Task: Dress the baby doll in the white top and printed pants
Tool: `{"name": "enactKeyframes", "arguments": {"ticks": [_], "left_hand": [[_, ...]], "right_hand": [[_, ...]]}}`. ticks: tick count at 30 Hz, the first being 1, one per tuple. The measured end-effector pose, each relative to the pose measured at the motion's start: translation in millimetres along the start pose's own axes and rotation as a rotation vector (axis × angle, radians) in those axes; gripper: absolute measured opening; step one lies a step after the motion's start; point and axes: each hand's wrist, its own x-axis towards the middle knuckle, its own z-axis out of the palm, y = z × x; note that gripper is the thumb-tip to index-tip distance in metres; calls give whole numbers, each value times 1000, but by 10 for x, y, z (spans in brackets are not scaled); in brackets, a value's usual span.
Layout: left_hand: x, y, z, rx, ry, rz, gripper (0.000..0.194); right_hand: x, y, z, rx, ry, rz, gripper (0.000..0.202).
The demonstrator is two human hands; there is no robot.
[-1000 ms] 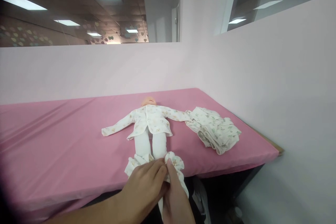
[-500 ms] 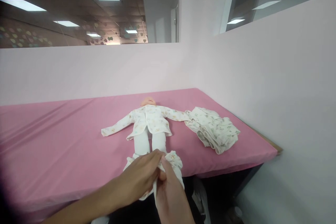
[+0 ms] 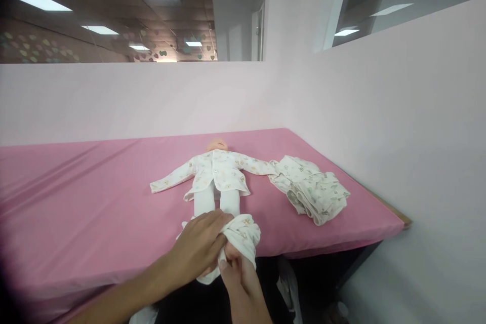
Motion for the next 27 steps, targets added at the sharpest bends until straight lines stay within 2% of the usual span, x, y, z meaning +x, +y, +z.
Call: {"name": "enactKeyframes", "arguments": {"ticks": [4, 7, 10, 13, 18, 21, 24, 27], "left_hand": [[10, -52, 30, -75, 25, -61, 27], [-23, -62, 68, -15, 68, -2, 27], [-90, -49, 99, 28, 134, 4, 27], [-149, -37, 95, 8, 133, -25, 28], [-177, -22, 28, -63, 45, -40, 34], [-178, -2, 8, -159, 17, -108, 35], [-171, 8, 29, -243, 56, -195, 37], [-159, -30, 49, -255, 83, -223, 36]], "right_hand": [[-47, -138, -205, -329, -163, -132, 38], [-1, -202, -362, -716, -239, -315, 42], [143, -141, -494, -1090, -214, -615, 43], [304, -37, -562, -1317, -148, -891, 35], [402, 14, -593, -1461, -71, -1075, 28], [416, 20, -592, -1477, -40, -1069, 37], [478, 34, -554, -1425, -25, -1038, 44], [559, -29, -505, -1310, -91, -1012, 38]]}}
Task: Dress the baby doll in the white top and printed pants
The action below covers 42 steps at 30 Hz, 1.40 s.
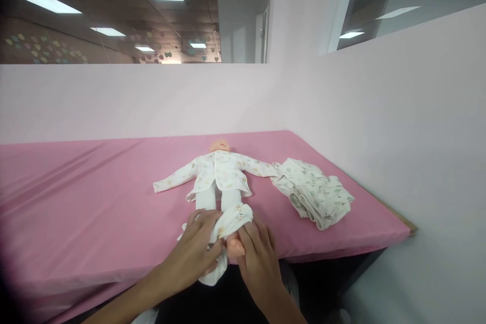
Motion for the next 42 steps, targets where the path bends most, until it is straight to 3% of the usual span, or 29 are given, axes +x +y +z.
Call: {"name": "enactKeyframes", "arguments": {"ticks": [3, 5, 7, 9, 12, 17, 20, 24, 29, 37, 42], "left_hand": [[6, -90, -84, -12, -24, -5, 34], [-19, -171, -210, -52, -81, 4, 37], [-61, -264, -370, -115, -160, -6, 40], [-90, -364, -528, -172, -214, -71, 41], [-53, -516, -690, -247, -299, -165, 36], [146, -662, -695, -396, -439, -129, 31], [205, -649, -618, -366, -381, -123, 31], [227, -637, -523, -460, -184, -175, 33], [295, -702, -431, -646, -57, -236, 36], [459, -830, -401, -565, 35, -310, 37], [540, -985, -429, -491, -68, -262, 38]], "right_hand": [[125, 36, -184, 297, -174, 147, 35], [195, 81, -393, 534, -278, 383, 31], [269, 144, -596, 673, -237, 608, 26], [375, 207, -721, 665, -124, 698, 25], [628, 230, -702, 558, -115, 612, 24], [1156, 21, -355, 531, -427, 381, 22], [1382, -115, -175, 492, -593, 277, 17], [1514, -200, -81, 511, -755, 265, 20], [1510, -190, -55, 561, -785, 282, 18], [1640, 3, 5, 697, -808, 441, 18], [1630, 401, 4, 526, -701, 433, 26]]}}
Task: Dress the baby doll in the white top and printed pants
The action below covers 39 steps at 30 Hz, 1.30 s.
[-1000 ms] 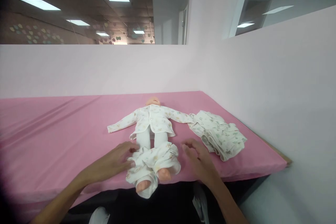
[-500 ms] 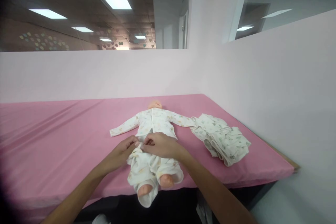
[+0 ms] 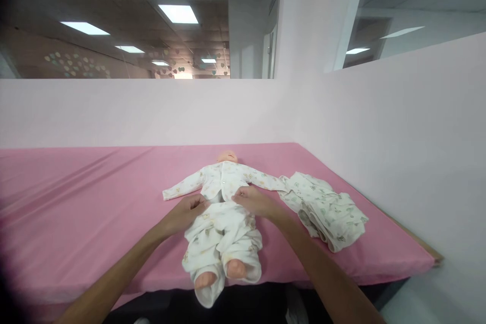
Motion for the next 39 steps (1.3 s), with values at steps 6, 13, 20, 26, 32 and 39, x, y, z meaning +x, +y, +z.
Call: {"name": "enactKeyframes", "arguments": {"ticks": [6, 13, 20, 26, 32, 39], "left_hand": [[-1, -112, -146, 124, -21, 23, 33], [242, -39, 88, 161, 362, 51, 28], [321, -86, 179, 275, 376, 47, 18], [406, -240, 16, 249, 396, 40, 48], [706, -300, -140, 538, 446, 70, 23], [1001, -309, -151, 603, 559, 53, 21]], "right_hand": [[126, 516, -16, -254, 206, -150, 46], [209, 480, 78, -197, 368, -271, 27], [229, 512, 131, -115, 325, -229, 36], [333, 483, -14, -233, 339, -179, 39], [475, 264, -237, -470, 192, -156, 14], [1024, 188, -518, -595, 443, 42, 20]]}}
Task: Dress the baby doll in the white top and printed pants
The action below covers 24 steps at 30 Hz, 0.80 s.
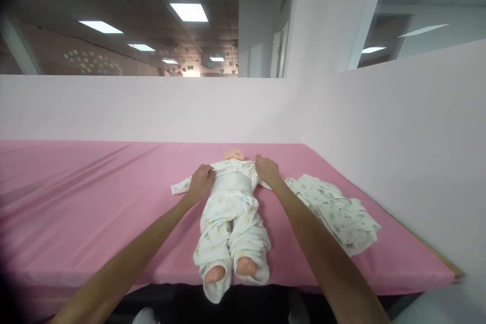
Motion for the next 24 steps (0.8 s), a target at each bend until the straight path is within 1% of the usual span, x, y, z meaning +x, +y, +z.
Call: {"name": "enactKeyframes", "arguments": {"ticks": [1, 3, 6, 8, 11, 14, 17, 20, 24], "left_hand": [[-18, 1, 31, 15, -10, 1, 21], [-93, -26, 78, 23, -20, 0, 21], [-243, -146, 87, 47, -26, 13, 24], [-317, -248, 61, 79, -99, 22, 24], [-348, -353, 31, 111, -234, 18, 20], [-313, -363, 48, 147, -281, 20, 20], [-274, -307, 97, 195, -314, 35, 19], [-248, -240, 145, 242, -325, 30, 16], [-232, -190, 185, 294, -307, -38, 20]], "right_hand": [[32, -7, 49, -2, 6, 28, 19], [14, -11, 171, 23, -1, 62, 18], [-172, 53, 346, 128, -47, 69, 17], [-330, 146, 420, 229, -115, 61, 19], [-491, 304, 452, 365, -252, 51, 18], [-504, 395, 427, 448, -348, 21, 14], [-430, 395, 406, 469, -399, -8, 11], [-356, 359, 419, 422, -374, -15, 6], [-301, 317, 473, 273, -235, 4, 9]]}}
